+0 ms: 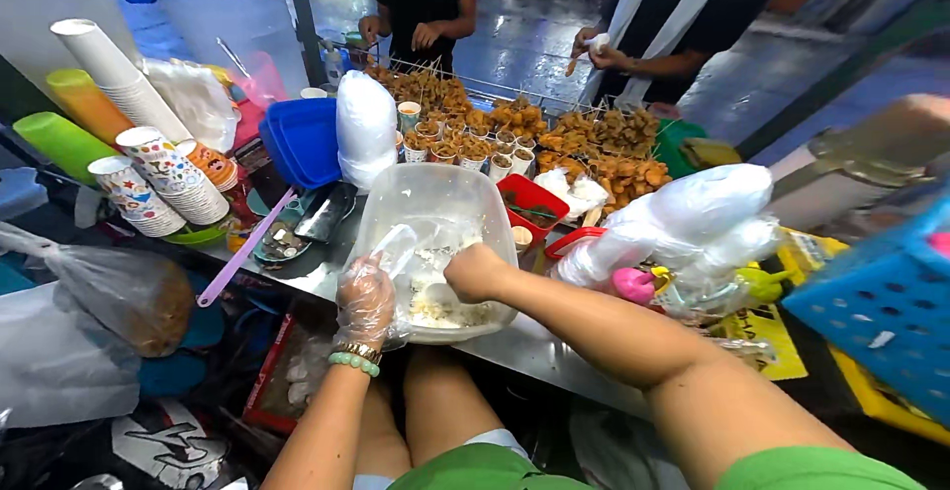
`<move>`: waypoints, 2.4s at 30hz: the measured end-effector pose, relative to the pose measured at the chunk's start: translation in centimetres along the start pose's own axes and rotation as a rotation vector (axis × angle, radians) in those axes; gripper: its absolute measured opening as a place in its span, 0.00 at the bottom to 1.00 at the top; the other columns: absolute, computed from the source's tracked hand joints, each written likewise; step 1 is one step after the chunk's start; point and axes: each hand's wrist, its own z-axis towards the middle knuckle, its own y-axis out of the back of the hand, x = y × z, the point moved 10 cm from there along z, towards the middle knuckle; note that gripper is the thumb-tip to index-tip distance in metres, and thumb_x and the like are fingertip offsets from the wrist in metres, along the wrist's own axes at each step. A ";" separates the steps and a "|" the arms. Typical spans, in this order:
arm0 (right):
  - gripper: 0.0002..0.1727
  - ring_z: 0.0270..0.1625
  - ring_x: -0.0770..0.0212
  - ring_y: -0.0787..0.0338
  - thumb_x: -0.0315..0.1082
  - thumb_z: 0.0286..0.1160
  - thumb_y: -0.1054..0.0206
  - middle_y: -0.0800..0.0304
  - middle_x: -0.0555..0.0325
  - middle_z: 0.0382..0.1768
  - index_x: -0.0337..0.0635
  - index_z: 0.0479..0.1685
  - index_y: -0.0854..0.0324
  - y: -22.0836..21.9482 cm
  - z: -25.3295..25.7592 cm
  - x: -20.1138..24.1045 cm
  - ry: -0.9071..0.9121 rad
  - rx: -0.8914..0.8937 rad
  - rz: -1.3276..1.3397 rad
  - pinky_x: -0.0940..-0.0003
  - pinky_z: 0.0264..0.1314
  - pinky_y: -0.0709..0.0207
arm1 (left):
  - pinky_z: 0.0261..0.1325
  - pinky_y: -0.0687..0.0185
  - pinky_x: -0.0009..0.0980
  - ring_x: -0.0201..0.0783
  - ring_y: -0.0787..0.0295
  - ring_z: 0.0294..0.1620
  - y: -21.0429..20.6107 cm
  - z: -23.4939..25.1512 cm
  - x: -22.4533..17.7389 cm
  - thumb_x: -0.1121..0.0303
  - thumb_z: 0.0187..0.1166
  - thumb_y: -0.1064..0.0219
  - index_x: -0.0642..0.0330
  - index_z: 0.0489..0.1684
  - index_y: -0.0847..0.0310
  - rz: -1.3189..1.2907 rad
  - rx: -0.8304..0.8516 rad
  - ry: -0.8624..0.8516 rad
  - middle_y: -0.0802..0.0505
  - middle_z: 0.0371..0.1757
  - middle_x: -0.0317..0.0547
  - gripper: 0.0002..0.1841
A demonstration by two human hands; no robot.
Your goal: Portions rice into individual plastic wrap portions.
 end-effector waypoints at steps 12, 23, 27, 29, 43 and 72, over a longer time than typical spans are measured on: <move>0.12 0.58 0.27 0.13 0.25 0.83 0.43 0.11 0.29 0.51 0.24 0.46 0.16 -0.5 -0.4 2.7 0.094 -0.045 -0.029 0.28 0.55 0.26 | 0.75 0.24 0.53 0.62 0.11 0.66 -0.1 0.1 0.4 0.77 0.82 0.43 0.67 0.60 0.10 -0.010 -0.007 0.023 0.08 0.62 0.65 0.17; 0.14 0.62 0.27 0.14 0.25 0.85 0.44 0.11 0.29 0.55 0.27 0.54 0.15 0.0 -0.1 1.3 0.070 -0.069 0.003 0.27 0.60 0.29 | 0.77 0.26 0.53 0.62 0.13 0.68 -0.2 0.3 0.0 0.77 0.83 0.44 0.68 0.63 0.12 0.022 0.045 0.025 0.09 0.64 0.66 0.17; 0.15 0.53 0.33 0.09 0.28 0.86 0.46 0.08 0.36 0.45 0.33 0.52 0.12 3.2 -2.1 -0.3 0.026 -0.267 0.005 0.33 0.53 0.25 | 0.77 0.27 0.53 0.62 0.13 0.68 -0.2 0.2 0.3 0.77 0.83 0.44 0.68 0.63 0.12 0.030 0.048 0.041 0.09 0.63 0.66 0.18; 0.14 0.56 0.28 0.12 0.24 0.84 0.46 0.10 0.30 0.49 0.26 0.49 0.14 0.1 -0.3 1.0 0.072 -0.193 0.000 0.28 0.58 0.26 | 0.77 0.27 0.53 0.62 0.13 0.68 -0.3 0.2 0.4 0.77 0.84 0.44 0.68 0.63 0.12 0.028 0.045 0.040 0.09 0.63 0.66 0.17; 0.11 0.52 0.31 0.12 0.18 0.79 0.43 0.09 0.32 0.40 0.24 0.40 0.13 -0.6 -6.3 -0.3 0.228 -0.083 -0.262 0.28 0.78 0.43 | 0.71 0.22 0.54 0.63 0.09 0.62 0.1 -0.1 -0.1 0.78 0.80 0.42 0.69 0.57 0.09 0.002 -0.053 -0.025 0.07 0.58 0.66 0.16; 0.11 0.53 0.33 0.12 0.30 0.78 0.38 0.11 0.34 0.46 0.28 0.40 0.15 2.3 -2.7 -2.9 -0.175 -0.050 -0.052 0.33 0.49 0.26 | 0.79 0.28 0.49 0.59 0.15 0.71 -1.0 0.3 -0.9 0.77 0.85 0.46 0.67 0.66 0.13 0.120 0.144 0.074 0.10 0.67 0.64 0.18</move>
